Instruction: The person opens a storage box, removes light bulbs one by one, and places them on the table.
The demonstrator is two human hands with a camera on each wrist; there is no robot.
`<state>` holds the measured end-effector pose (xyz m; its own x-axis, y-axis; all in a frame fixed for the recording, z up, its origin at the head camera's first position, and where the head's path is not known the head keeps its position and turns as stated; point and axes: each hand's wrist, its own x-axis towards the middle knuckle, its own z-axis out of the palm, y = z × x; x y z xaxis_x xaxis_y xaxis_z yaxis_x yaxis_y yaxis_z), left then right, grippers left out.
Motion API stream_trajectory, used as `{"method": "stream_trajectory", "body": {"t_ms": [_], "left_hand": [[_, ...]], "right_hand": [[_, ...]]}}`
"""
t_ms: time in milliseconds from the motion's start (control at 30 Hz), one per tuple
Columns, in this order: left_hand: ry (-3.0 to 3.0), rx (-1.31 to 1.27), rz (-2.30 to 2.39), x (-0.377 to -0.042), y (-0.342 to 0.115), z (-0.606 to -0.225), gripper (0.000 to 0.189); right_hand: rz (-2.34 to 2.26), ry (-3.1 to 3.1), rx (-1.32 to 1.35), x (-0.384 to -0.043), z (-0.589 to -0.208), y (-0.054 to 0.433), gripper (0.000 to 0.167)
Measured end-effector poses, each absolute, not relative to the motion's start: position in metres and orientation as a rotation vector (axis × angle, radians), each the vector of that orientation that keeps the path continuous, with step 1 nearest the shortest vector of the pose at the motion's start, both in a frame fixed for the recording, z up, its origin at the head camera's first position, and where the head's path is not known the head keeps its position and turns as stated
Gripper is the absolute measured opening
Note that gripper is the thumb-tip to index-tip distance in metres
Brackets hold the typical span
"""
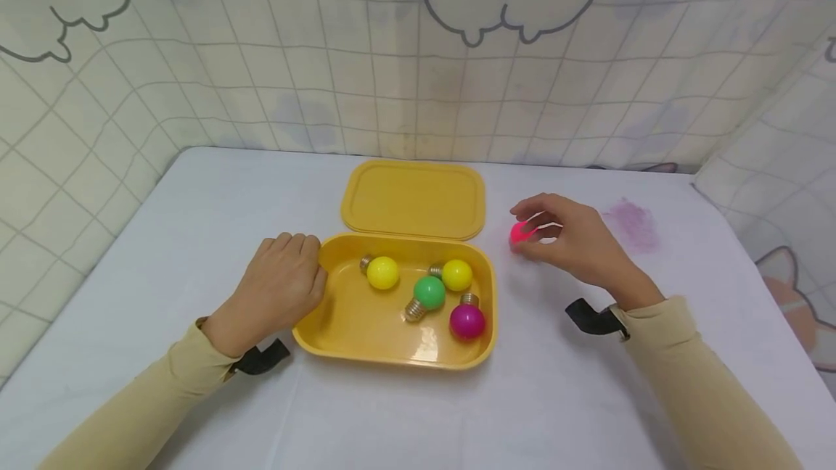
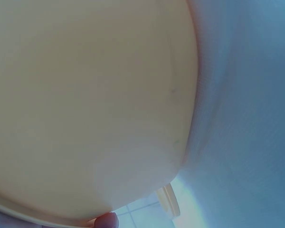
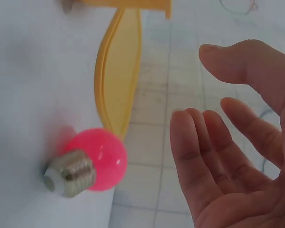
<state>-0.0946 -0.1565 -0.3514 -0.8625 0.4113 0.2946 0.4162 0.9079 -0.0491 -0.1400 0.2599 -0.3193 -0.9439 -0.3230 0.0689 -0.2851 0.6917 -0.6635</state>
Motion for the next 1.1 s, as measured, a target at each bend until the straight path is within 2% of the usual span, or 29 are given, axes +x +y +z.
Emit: {"method": "stream_trajectory", "body": {"t_ms": [567,867,1100], "left_hand": [[-2.791,-0.621,-0.048,-0.097,-0.158,-0.351,0.02],[-2.819,-0.616,-0.062,-0.096,-0.159,-0.351,0.02],[-2.862,-0.6,-0.051,-0.097,-0.158,-0.35,0.02]], "right_hand": [[-1.037,2.551,-0.948,-0.126,-0.298,0.204,0.054],[-1.018,2.319,-0.991,-0.137,-0.3,0.177,0.059],[-0.915,2.26,-0.987,-0.147,-0.303,0.16,0.056]]}}
